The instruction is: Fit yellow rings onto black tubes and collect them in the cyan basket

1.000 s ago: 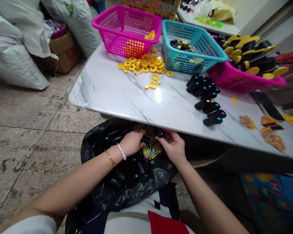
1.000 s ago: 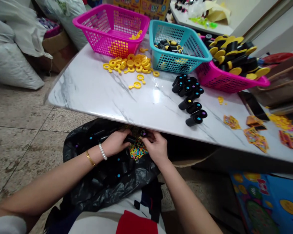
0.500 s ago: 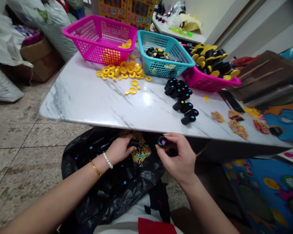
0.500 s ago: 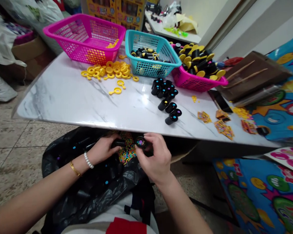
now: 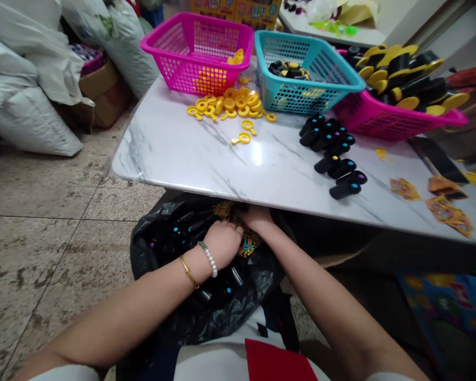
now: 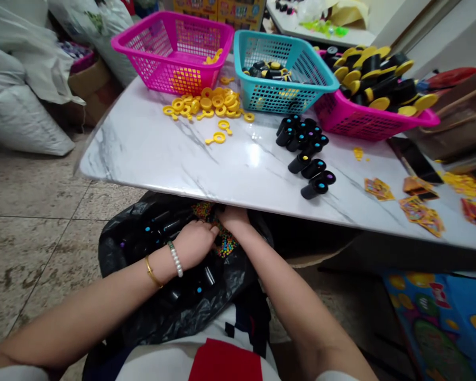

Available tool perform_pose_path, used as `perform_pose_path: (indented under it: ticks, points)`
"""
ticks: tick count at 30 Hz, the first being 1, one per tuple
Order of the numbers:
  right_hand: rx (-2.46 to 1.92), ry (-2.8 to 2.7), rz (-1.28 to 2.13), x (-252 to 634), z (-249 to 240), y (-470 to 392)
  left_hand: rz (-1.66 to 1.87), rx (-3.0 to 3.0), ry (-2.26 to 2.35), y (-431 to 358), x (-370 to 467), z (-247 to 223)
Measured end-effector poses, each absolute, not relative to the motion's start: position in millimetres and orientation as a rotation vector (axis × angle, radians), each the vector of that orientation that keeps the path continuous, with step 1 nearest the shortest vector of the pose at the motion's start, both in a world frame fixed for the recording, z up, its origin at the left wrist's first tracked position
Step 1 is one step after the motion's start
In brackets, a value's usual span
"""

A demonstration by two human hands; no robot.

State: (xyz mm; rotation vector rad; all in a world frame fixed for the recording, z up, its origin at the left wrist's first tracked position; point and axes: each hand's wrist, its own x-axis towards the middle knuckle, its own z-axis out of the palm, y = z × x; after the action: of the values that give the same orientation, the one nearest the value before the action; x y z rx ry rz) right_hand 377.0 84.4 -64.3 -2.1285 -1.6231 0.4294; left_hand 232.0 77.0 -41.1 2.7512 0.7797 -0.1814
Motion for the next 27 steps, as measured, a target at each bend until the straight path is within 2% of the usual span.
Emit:
perform_pose_path:
  ticks: [5,10,14,18,24,27]
  points:
    - [-2.107,-1.524,0.486,372.6,-50.7,54.8,-0.062,2.737,0.817,76.4,219.4,-39.0]
    - [-1.777,-1.201,0.675,374.4,-40.3,12.1,-0.05,2.739,0.785,77.5,218.0,-39.3]
    - [-1.714,-1.229,0.606,373.4,-24.0,-5.9,-0.1,2.764,0.737,76.7,225.6,-37.3]
    - [-1.743,-1.166,0.358,392.6,0.7,-36.1,-0.086,2.729,0.706,77.7,227.1,-34.3]
    - [-2.053,-0.959,-0.331,476.2,34.7,-65.0,-0.139,2.699,0.46,84.1,227.5,-37.5]
    - [-2.189,-0.923,-0.354,522.3,41.7,-50.2,-0.211,2.679,0.367,89.5,229.3,-39.4]
